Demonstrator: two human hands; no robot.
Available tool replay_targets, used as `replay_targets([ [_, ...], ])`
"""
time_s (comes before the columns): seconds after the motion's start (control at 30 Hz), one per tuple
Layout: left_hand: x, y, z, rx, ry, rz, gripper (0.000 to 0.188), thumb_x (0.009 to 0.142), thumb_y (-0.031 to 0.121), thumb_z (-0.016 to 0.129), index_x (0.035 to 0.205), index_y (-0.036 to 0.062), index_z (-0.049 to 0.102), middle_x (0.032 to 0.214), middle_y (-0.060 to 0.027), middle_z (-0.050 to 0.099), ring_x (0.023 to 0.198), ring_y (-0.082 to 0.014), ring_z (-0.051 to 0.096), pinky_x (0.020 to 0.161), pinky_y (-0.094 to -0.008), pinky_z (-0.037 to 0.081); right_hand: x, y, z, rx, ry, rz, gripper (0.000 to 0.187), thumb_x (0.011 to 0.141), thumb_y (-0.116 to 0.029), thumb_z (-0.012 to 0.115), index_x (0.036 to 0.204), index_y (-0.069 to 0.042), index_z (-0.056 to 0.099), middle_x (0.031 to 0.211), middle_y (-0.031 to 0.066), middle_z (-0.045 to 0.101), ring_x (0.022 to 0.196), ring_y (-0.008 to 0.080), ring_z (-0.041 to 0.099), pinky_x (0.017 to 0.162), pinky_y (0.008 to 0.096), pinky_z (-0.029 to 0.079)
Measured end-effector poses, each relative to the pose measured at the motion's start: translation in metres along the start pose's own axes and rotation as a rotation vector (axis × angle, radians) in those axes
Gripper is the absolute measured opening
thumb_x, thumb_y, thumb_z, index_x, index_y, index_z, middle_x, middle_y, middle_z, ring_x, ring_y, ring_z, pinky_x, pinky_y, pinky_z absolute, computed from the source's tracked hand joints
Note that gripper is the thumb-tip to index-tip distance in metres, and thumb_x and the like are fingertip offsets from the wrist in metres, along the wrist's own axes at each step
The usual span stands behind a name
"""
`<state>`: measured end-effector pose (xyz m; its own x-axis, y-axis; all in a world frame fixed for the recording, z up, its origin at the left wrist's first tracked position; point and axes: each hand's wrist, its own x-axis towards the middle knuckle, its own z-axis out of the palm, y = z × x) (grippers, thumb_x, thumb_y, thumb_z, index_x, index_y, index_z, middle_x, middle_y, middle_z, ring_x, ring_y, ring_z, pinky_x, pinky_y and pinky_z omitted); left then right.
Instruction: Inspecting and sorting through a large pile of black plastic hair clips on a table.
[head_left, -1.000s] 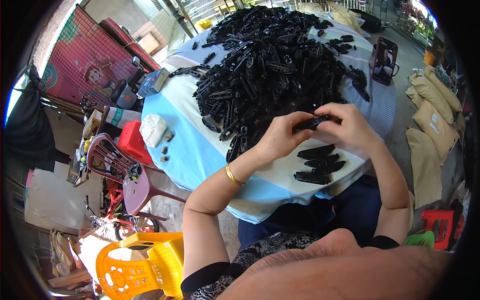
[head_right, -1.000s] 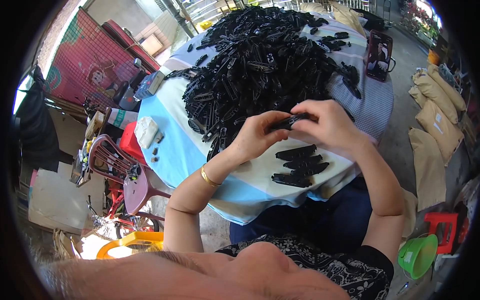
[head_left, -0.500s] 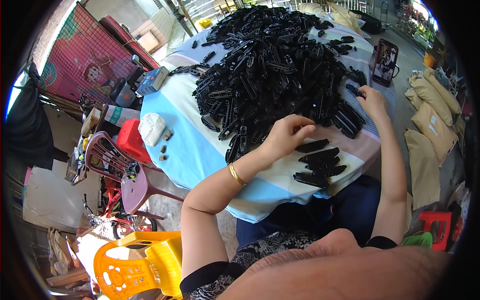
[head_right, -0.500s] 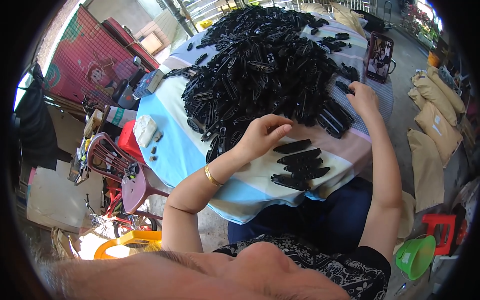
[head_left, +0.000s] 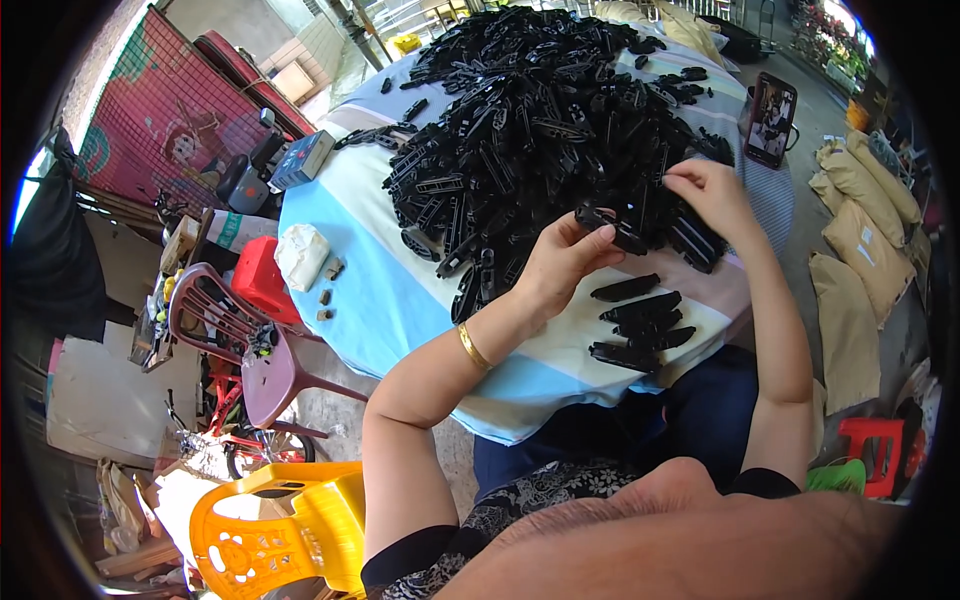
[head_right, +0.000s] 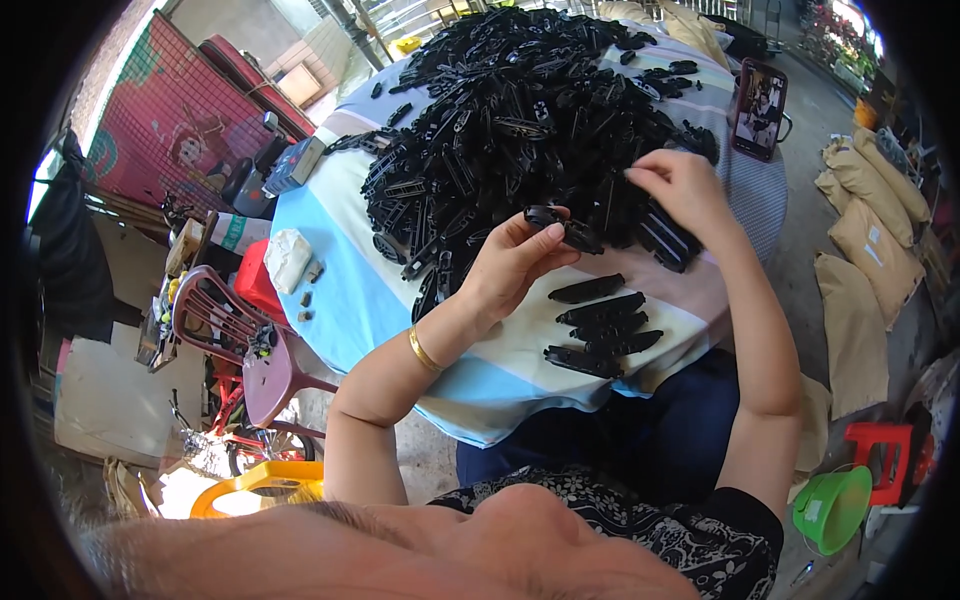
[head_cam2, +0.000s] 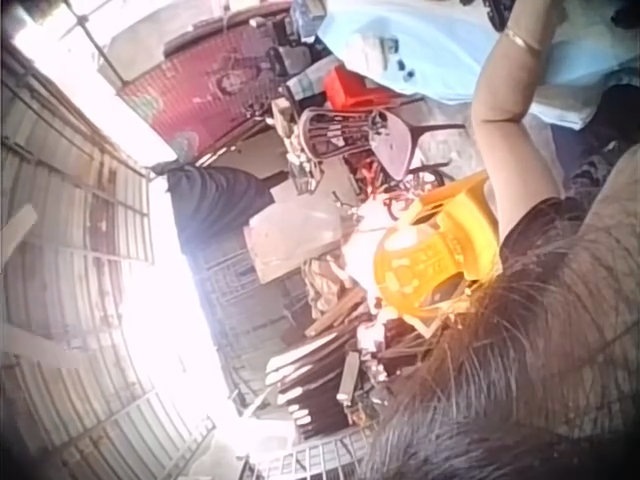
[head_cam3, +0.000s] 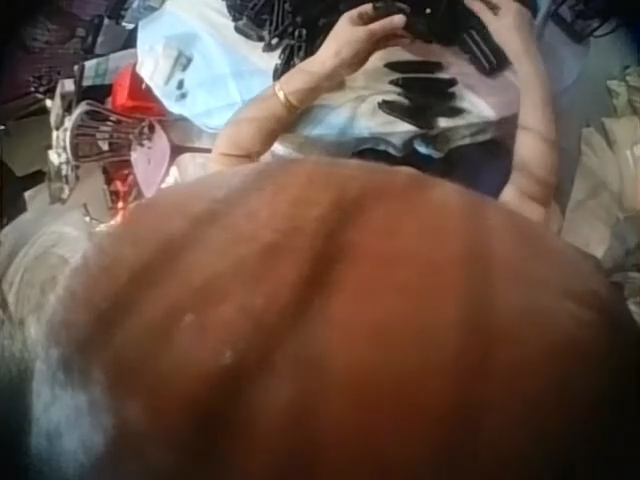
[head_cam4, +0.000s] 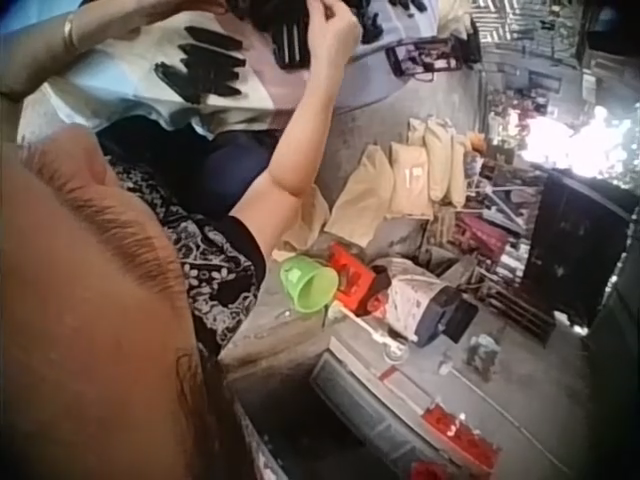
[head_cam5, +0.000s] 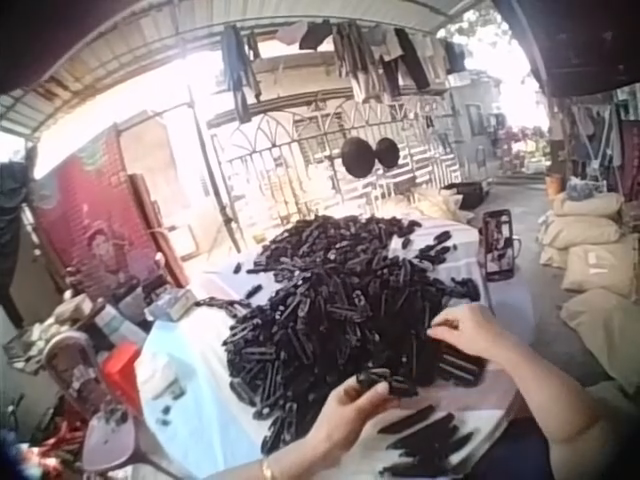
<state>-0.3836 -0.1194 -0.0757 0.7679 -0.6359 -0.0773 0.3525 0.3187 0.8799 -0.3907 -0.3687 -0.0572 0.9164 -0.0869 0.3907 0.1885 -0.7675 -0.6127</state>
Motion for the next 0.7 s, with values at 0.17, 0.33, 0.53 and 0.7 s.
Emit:
replay_targets([
  [0.17, 0.004, -0.004, 0.003, 0.104, 0.001, -0.008, 0.028, 0.089, 0.011, 0.059, 0.115, 0.0024, 0.054, 0.1, -0.0087, 0.062, 0.09, -0.0174, 0.062, 0.086, -0.0307, 0.052, 0.006, 0.076, -0.003, 0.025, -0.15, 0.138, 0.022, 0.079, -0.02, 0.066, 0.086, 0.001, 0.067, 0.075, 0.0141, 0.067, 0.066, 0.0209, 0.063, 0.064, 0.03, 0.048],
  [0.33, 0.001, -0.012, -0.003, 0.232, -0.149, -0.043, 0.028, 0.087, 0.013, 0.063, 0.112, 0.0025, 0.056, 0.098, -0.0046, 0.062, 0.091, -0.0114, 0.059, 0.084, -0.0243, 0.048, 0.0, 0.043, 0.002, -0.077, -0.222, 0.109, 0.021, 0.078, -0.015, 0.065, 0.089, 0.003, 0.066, 0.078, 0.0152, 0.067, 0.073, 0.0219, 0.065, 0.069, 0.0309, 0.049],
  [0.53, -0.001, -0.012, 0.003, 0.261, -0.196, -0.177, 0.024, 0.085, 0.014, 0.065, 0.105, 0.0028, 0.059, 0.093, -0.0016, 0.062, 0.084, -0.0087, 0.058, 0.082, -0.0223, 0.048, -0.006, 0.043, -0.011, 0.125, -0.278, 0.145, 0.025, 0.075, -0.01, 0.068, 0.094, 0.005, 0.064, 0.084, 0.0145, 0.067, 0.076, 0.02, 0.065, 0.071, 0.0297, 0.05],
  [0.7, -0.003, -0.006, 0.006, 0.267, -0.185, -0.205, 0.025, 0.085, 0.014, 0.065, 0.107, 0.003, 0.059, 0.094, -0.0019, 0.061, 0.086, -0.0101, 0.059, 0.082, -0.0233, 0.048, -0.005, 0.04, -0.018, -0.025, -0.39, 0.201, 0.029, 0.072, -0.012, 0.07, 0.095, 0.005, 0.064, 0.085, 0.0122, 0.067, 0.075, 0.0162, 0.064, 0.069, 0.0273, 0.05],
])
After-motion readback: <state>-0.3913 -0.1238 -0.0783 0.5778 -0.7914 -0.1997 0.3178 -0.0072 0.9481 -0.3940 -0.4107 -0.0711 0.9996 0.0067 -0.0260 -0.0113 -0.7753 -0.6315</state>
